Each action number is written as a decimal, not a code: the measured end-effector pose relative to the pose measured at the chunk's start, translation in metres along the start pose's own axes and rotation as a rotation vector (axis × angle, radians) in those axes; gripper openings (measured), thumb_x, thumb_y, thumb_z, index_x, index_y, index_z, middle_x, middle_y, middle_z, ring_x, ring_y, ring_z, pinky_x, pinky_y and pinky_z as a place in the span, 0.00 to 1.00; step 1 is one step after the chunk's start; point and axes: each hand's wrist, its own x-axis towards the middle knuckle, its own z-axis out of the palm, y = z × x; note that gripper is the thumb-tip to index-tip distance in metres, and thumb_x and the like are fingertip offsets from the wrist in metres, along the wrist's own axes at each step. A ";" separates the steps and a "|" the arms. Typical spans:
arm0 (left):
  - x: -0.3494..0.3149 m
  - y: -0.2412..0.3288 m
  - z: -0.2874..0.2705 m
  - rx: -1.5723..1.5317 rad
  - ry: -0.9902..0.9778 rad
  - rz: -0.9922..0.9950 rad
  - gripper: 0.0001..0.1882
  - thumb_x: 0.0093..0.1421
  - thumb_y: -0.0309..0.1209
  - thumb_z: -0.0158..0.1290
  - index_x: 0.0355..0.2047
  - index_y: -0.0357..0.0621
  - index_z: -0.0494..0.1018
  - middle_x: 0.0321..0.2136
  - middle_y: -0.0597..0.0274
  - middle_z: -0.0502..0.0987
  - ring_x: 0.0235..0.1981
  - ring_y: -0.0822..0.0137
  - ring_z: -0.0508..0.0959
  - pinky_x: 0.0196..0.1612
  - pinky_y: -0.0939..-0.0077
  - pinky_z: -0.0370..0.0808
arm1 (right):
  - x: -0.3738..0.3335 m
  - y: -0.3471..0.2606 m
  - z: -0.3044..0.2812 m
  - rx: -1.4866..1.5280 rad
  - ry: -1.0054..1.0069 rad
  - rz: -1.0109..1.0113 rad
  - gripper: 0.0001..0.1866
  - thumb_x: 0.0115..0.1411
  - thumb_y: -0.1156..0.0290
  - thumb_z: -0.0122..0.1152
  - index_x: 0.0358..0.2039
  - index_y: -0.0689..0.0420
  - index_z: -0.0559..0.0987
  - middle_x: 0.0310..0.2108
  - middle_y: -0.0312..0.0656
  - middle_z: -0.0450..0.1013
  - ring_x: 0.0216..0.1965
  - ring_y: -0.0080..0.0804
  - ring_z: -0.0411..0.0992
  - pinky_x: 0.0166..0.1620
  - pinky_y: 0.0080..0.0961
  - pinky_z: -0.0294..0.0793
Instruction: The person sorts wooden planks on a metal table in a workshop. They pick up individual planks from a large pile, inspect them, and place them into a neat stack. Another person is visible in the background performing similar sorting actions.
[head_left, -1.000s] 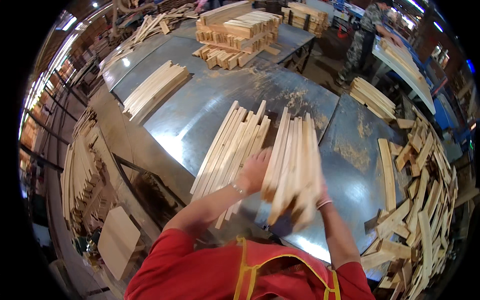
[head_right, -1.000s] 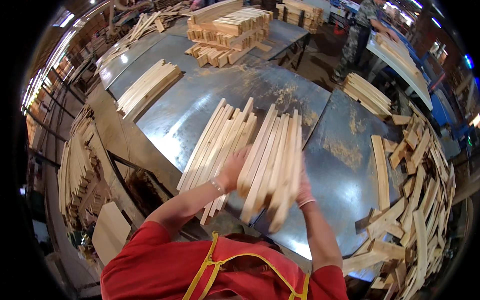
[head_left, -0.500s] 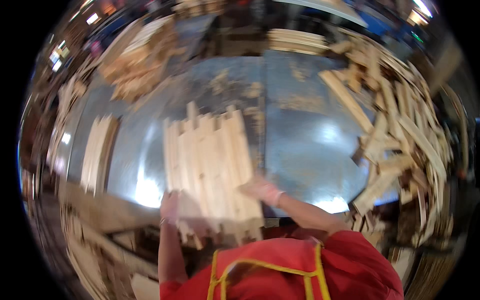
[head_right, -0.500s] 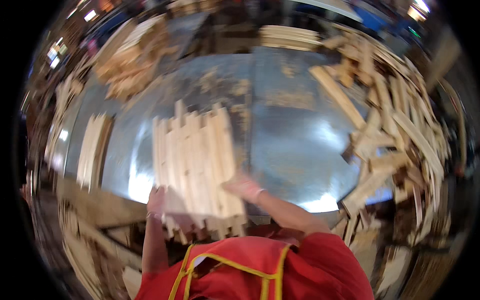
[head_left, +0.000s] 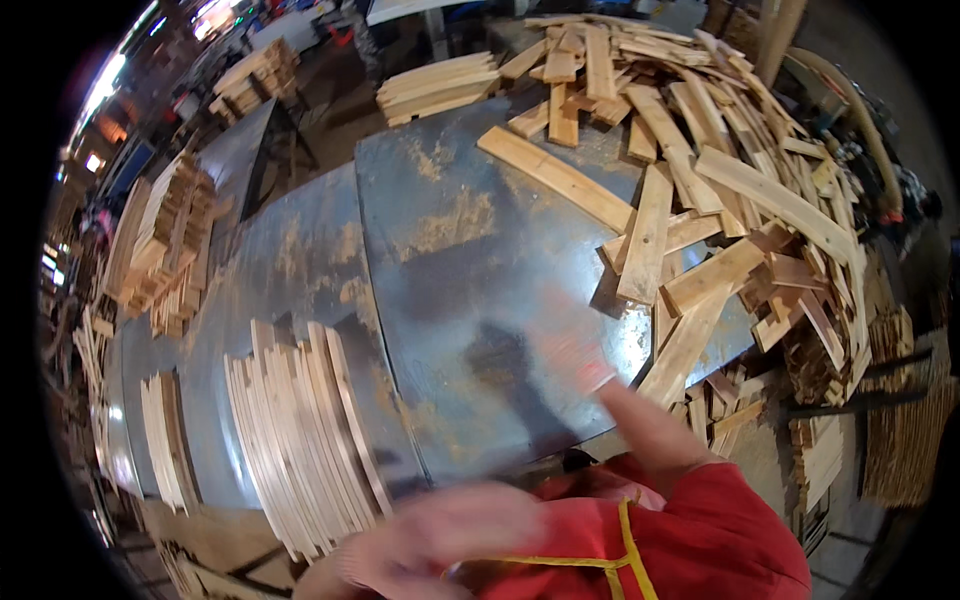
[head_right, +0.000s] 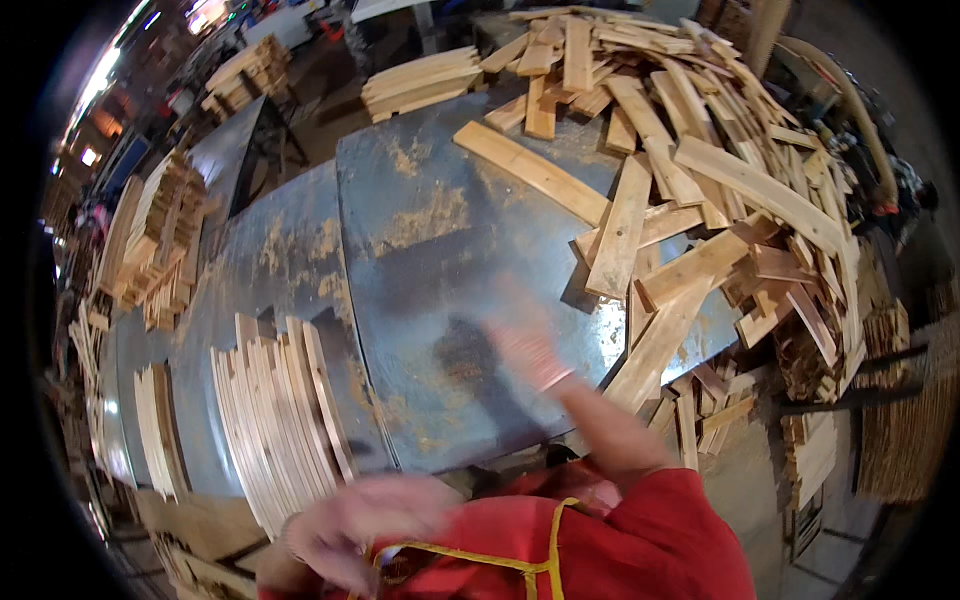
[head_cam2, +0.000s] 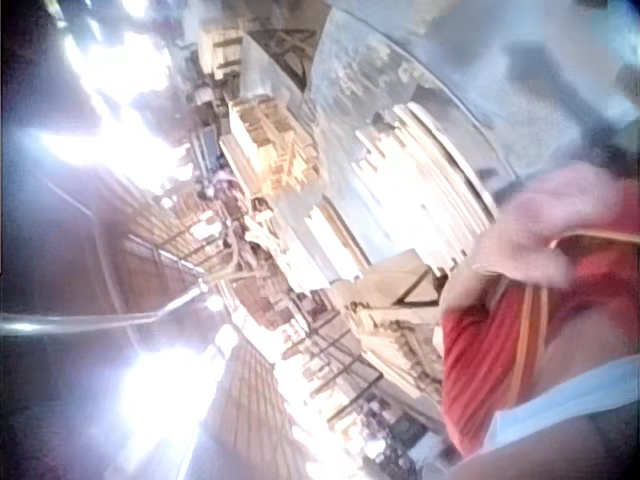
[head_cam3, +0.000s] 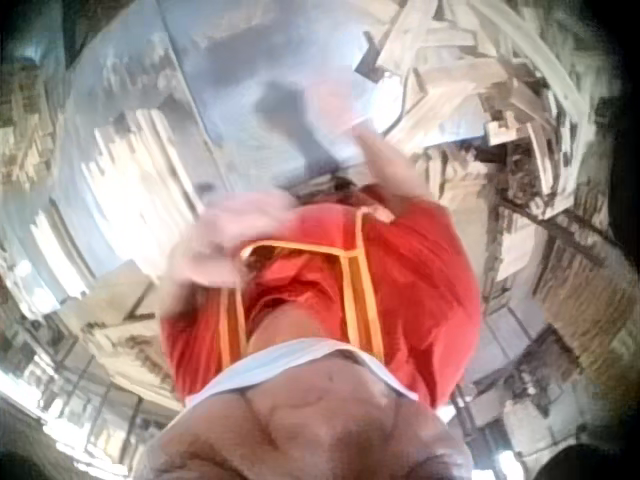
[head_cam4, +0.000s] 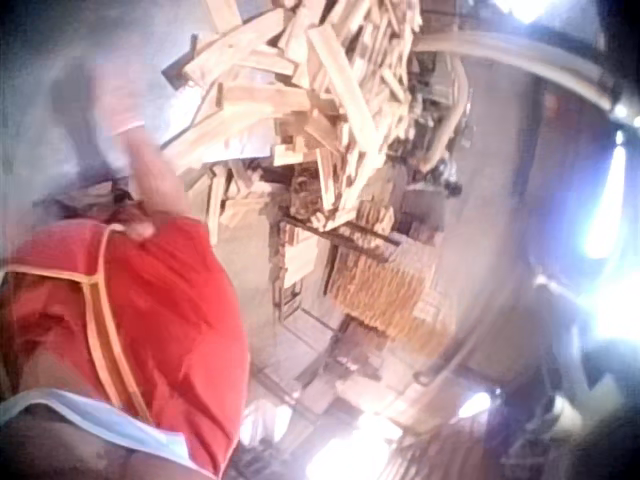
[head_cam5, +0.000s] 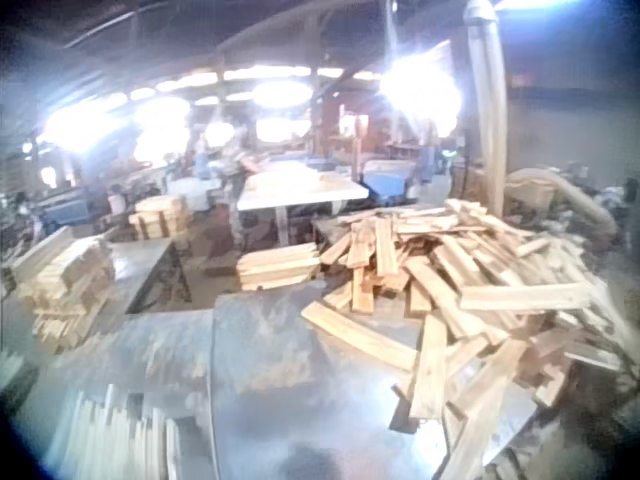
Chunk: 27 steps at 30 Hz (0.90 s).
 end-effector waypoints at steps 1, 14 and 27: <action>0.056 -0.005 0.024 -0.196 -0.185 0.105 0.31 0.71 0.47 0.56 0.62 0.32 0.71 0.59 0.43 0.74 0.60 0.38 0.74 0.64 0.41 0.69 | 0.017 0.032 -0.045 -0.097 0.311 0.034 0.33 0.61 0.60 0.69 0.63 0.62 0.74 0.55 0.56 0.76 0.56 0.48 0.75 0.61 0.38 0.73; 0.193 -0.049 0.090 -0.306 0.142 0.570 0.18 0.72 0.39 0.55 0.51 0.36 0.74 0.39 0.56 0.75 0.35 0.57 0.73 0.38 0.57 0.70 | 0.038 0.132 -0.115 1.464 -0.175 0.659 0.20 0.67 0.73 0.65 0.58 0.57 0.75 0.48 0.41 0.79 0.52 0.37 0.80 0.56 0.42 0.83; -0.218 -0.176 0.020 1.562 0.530 -1.278 0.39 0.57 0.48 0.60 0.68 0.51 0.67 0.65 0.55 0.69 0.71 0.48 0.61 0.70 0.47 0.58 | -0.100 -0.011 0.070 0.959 -0.795 0.578 0.34 0.61 0.79 0.64 0.68 0.65 0.67 0.57 0.47 0.76 0.56 0.37 0.77 0.61 0.33 0.76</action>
